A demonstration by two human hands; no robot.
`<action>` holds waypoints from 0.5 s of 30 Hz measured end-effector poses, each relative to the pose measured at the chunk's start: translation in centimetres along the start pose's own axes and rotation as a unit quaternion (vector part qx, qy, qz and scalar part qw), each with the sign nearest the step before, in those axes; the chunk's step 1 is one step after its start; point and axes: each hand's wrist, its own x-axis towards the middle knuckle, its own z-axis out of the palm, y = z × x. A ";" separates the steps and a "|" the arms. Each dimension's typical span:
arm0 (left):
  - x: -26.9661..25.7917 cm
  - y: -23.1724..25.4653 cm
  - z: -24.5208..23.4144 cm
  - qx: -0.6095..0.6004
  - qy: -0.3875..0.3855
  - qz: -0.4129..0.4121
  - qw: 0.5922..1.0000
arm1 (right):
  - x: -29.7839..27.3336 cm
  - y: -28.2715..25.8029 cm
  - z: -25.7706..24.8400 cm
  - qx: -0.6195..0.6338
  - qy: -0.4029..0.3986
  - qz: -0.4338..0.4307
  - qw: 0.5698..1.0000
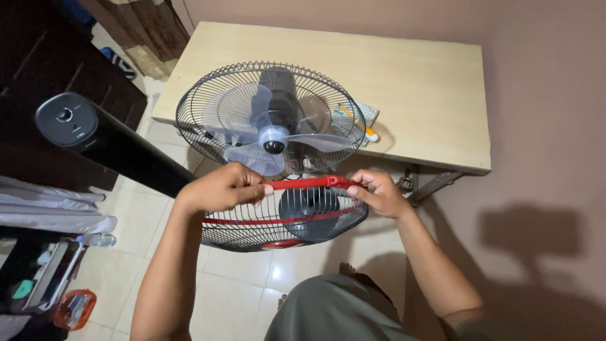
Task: The person wipes the fan blades with a cloth, then attaches the blades to the motor hub and secures them with a nut. They then place the front and rear wire cages onto the fan and fasten them.
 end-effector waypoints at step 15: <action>-2.0 0.3 -3.8 -0.052 -0.012 -0.042 0.998 | -0.4 1.7 1.3 0.070 0.113 -0.012 0.991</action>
